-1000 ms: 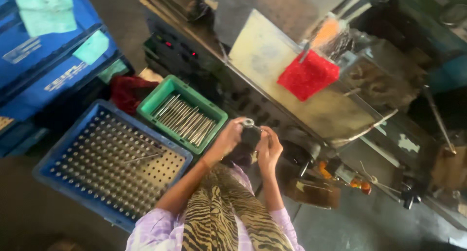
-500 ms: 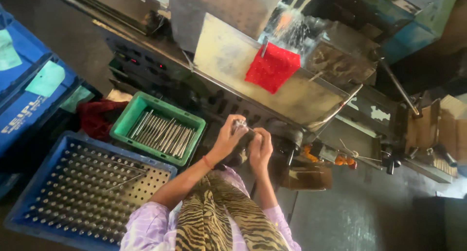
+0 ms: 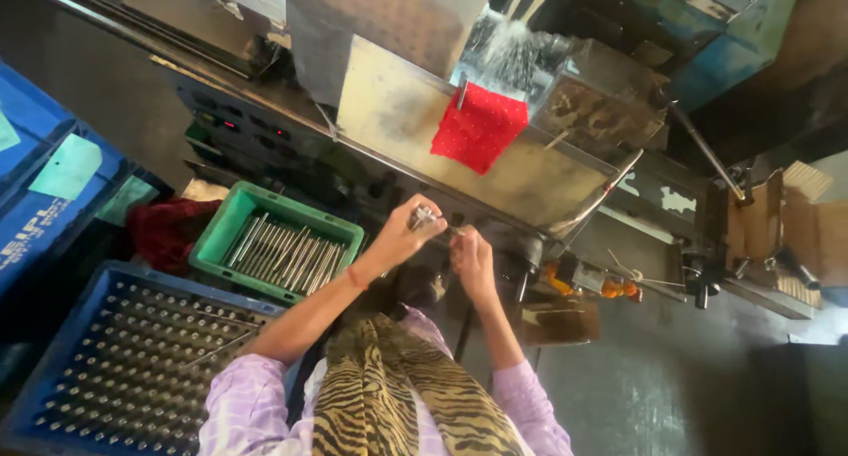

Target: The person repeatedly picks metal rods from a green tray, presses each rod against a rotating grinding wheel, and places the finished rods into a blue tray. The person occasionally wipes the grinding wheel with a red cloth.

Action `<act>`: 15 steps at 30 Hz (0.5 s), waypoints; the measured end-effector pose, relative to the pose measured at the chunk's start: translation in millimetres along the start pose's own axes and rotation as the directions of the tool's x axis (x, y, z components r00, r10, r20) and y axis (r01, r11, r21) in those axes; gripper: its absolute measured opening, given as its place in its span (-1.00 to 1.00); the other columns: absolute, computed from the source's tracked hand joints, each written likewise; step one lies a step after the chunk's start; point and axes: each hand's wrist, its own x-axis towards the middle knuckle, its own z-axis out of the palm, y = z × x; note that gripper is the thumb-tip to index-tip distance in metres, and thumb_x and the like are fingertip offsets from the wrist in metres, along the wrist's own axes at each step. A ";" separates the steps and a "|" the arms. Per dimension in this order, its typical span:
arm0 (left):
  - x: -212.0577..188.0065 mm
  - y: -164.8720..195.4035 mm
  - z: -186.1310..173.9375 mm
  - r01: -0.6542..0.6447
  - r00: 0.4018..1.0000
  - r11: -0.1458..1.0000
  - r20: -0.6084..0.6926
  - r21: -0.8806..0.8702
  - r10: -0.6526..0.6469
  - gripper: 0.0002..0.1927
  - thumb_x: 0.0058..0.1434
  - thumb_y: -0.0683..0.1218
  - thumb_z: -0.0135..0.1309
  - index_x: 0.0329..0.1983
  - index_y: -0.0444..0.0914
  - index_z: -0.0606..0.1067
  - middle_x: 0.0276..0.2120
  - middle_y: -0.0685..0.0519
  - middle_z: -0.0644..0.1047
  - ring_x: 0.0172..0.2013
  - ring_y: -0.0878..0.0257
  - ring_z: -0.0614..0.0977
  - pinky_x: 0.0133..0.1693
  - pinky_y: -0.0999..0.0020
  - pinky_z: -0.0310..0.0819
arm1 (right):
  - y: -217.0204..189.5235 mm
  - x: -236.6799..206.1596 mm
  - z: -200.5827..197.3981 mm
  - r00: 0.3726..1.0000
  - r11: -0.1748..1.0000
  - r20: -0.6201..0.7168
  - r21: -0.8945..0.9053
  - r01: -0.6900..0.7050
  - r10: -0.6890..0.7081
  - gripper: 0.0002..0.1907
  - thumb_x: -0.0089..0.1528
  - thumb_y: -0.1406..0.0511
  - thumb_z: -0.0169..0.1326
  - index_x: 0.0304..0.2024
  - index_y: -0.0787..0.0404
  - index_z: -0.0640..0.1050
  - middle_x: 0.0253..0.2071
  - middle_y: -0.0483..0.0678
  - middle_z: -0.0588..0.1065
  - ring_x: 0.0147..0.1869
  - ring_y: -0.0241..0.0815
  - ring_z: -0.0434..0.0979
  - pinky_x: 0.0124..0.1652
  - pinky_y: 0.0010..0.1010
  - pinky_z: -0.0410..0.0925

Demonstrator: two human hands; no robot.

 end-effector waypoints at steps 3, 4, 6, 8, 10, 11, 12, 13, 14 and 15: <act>9.1 6.8 -5.6 0.516 0.856 0.829 0.154 -0.215 -0.493 -0.83 0.26 -0.04 0.26 -0.22 -0.19 0.53 -0.54 0.20 0.45 -0.66 0.48 0.29 -0.65 0.49 0.06 | 2.8 8.8 -16.6 0.863 0.647 0.178 -0.595 0.476 -0.472 -0.60 0.48 0.06 -0.10 -0.25 0.24 0.45 -0.49 0.03 0.40 -0.45 0.01 0.44 -0.40 -0.28 0.32; 11.2 6.2 -5.9 0.598 0.801 0.766 0.206 -0.235 -0.562 -0.83 0.22 -0.04 0.26 -0.25 -0.18 0.52 -0.56 0.19 0.47 -0.69 0.47 0.28 -0.67 0.48 0.03 | 3.6 13.2 -22.0 0.811 0.549 0.251 -0.628 0.552 -0.529 -0.66 0.44 0.11 -0.03 -0.28 0.24 0.43 -0.50 0.07 0.43 -0.46 0.09 0.47 -0.41 -0.21 0.33; 15.0 2.7 0.0 0.659 0.752 0.697 0.261 -0.282 -0.605 -0.83 0.20 -0.04 0.27 -0.28 -0.18 0.52 -0.59 0.19 0.44 -0.72 0.46 0.24 -0.69 0.49 -0.02 | 6.7 19.1 -24.3 0.759 0.482 0.276 -0.633 0.606 -0.590 -0.77 0.37 0.22 0.04 -0.28 0.26 0.43 -0.51 0.11 0.46 -0.46 0.17 0.51 -0.43 -0.15 0.36; 17.5 -0.5 13.4 0.630 0.776 0.693 0.259 -0.349 -0.575 -0.81 0.22 -0.04 0.29 -0.28 -0.19 0.52 -0.63 0.21 0.31 -0.71 0.48 0.20 -0.69 0.51 -0.05 | 9.6 23.2 -18.2 0.773 0.563 0.174 -0.591 0.578 -0.610 -0.91 0.31 0.35 0.03 -0.25 0.27 0.45 -0.50 0.12 0.49 -0.47 0.15 0.54 -0.45 -0.17 0.38; 25.3 0.1 32.0 0.265 0.964 0.911 0.097 -0.315 -0.247 -0.83 0.35 -0.04 0.28 -0.21 -0.21 0.55 -0.44 0.21 0.49 -0.47 0.51 0.40 -0.46 0.52 0.22 | 10.8 27.0 -5.8 0.803 0.692 -0.069 -0.553 0.464 -0.592 -0.90 0.35 0.38 -0.06 -0.13 0.31 0.44 -0.42 0.16 0.48 -0.38 0.21 0.56 -0.41 -0.16 0.38; 29.0 2.6 38.1 0.062 0.998 0.958 0.036 -0.281 -0.054 -0.83 0.41 -0.05 0.28 -0.17 -0.22 0.56 -0.35 0.20 0.58 -0.35 0.52 0.50 -0.34 0.52 0.37 | 8.7 27.9 -4.3 0.804 0.751 -0.188 -0.521 0.406 -0.564 -0.86 0.37 0.40 -0.10 -0.07 0.33 0.44 -0.38 0.18 0.47 -0.34 0.23 0.56 -0.39 -0.15 0.38; 33.1 6.7 38.5 0.177 0.984 0.946 0.078 -0.271 -0.162 -0.83 0.37 -0.04 0.27 -0.20 -0.21 0.56 -0.41 0.24 0.53 -0.43 0.53 0.44 -0.43 0.52 0.27 | 5.6 29.0 -3.9 0.824 0.734 -0.148 -0.557 0.388 -0.547 -0.90 0.36 0.40 -0.06 -0.11 0.32 0.45 -0.41 0.17 0.47 -0.37 0.22 0.55 -0.40 -0.14 0.37; 38.1 11.8 36.5 0.288 0.957 0.922 0.118 -0.259 -0.266 -0.84 0.32 -0.03 0.25 -0.23 -0.21 0.56 -0.48 0.27 0.49 -0.52 0.54 0.37 -0.52 0.53 0.18 | -0.4 30.0 -10.7 0.844 0.713 -0.103 -0.594 0.373 -0.527 -0.93 0.35 0.41 -0.03 -0.14 0.30 0.46 -0.44 0.16 0.47 -0.39 0.21 0.54 -0.41 -0.14 0.36; 41.8 17.8 32.3 0.395 0.917 0.886 0.151 -0.243 -0.368 -0.84 0.27 -0.03 0.24 -0.25 -0.20 0.56 -0.54 0.29 0.45 -0.60 0.55 0.30 -0.61 0.53 0.08 | -7.4 30.8 -19.7 0.863 0.690 -0.054 -0.628 0.361 -0.502 -0.96 0.34 0.42 0.01 -0.18 0.28 0.47 -0.46 0.15 0.47 -0.42 0.20 0.53 -0.41 -0.13 0.36; 44.9 24.3 23.3 0.476 0.875 0.837 0.243 -0.271 -0.418 -0.83 0.29 -0.01 0.22 -0.25 -0.20 0.54 -0.57 0.29 0.39 -0.63 0.55 0.27 -0.62 0.54 0.04 | -14.2 31.9 -27.6 0.861 0.653 0.050 -0.630 0.420 -0.505 -0.96 0.31 0.40 0.05 -0.21 0.27 0.46 -0.46 0.13 0.48 -0.41 0.19 0.55 -0.41 -0.14 0.37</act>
